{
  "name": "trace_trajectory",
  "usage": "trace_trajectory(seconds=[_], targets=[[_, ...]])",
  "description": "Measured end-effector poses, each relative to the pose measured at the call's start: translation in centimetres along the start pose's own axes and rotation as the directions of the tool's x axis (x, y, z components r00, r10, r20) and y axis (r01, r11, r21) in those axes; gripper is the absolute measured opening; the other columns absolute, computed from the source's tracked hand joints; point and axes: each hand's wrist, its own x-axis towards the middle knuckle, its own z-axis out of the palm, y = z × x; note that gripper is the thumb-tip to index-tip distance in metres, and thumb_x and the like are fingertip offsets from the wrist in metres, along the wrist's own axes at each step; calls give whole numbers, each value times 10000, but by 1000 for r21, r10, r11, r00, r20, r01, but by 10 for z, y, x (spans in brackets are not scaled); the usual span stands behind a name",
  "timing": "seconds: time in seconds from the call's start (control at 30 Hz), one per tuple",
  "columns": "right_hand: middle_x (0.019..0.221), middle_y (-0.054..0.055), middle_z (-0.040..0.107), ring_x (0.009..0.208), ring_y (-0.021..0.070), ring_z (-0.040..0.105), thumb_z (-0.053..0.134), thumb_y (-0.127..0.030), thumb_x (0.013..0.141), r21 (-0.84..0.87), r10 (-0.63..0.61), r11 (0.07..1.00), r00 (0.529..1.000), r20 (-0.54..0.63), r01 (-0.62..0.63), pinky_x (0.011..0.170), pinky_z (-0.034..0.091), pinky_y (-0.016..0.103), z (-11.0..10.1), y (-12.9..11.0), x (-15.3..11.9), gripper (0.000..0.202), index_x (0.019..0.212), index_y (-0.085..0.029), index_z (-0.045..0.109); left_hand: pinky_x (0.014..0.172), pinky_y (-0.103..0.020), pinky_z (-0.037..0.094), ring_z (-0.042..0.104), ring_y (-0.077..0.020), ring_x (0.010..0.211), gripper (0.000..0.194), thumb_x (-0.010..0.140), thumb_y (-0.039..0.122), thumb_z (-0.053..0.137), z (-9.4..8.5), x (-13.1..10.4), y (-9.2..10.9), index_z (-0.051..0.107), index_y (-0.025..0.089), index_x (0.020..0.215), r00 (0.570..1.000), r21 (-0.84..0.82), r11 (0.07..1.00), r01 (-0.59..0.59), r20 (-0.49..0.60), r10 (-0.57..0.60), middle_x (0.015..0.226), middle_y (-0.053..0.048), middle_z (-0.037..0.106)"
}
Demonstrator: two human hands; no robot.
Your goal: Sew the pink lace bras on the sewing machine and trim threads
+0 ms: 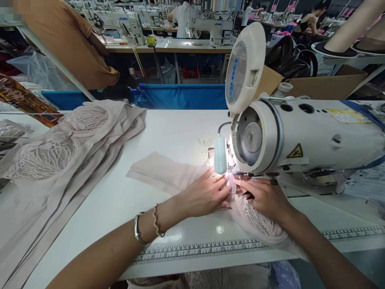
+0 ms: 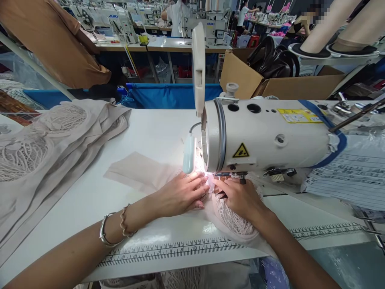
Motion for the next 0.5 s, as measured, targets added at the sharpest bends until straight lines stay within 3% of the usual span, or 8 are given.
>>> trace_trajectory(seconds=[0.17, 0.33, 0.5], targets=[[926, 7, 788, 888, 199, 715, 485, -40, 757, 26, -22, 999, 999, -44, 23, 763, 533, 293, 0, 5, 2, 640, 1325, -272, 667, 1010, -479, 390, 596, -311, 1124, 571, 1053, 592, 355, 2, 0, 0, 661, 110, 1067, 999, -16, 1000, 26, 25, -26, 1232, -165, 656], [839, -3, 767, 819, 176, 701, 446, 15, 761, 54, -124, 990, 991, -54, 127, 739, 524, 277, 3, 11, 1, 656, 1299, -269, 689, 1049, -543, 353, 612, -345, 1143, 746, 1024, 684, 213, 0, 0, -1, 601, 90, 1253, 999, -50, 997, 50, 16, -50, 1200, -186, 678], [951, 4, 789, 907, 189, 713, 450, -9, 806, 118, -96, 988, 995, -36, 99, 790, 534, 293, 7, 18, 2, 642, 1343, -289, 662, 1087, -559, 308, 623, -352, 1156, 756, 1034, 664, 177, -2, 0, -1, 622, 82, 1221, 996, -42, 996, 85, 28, -84, 1239, -202, 668]])
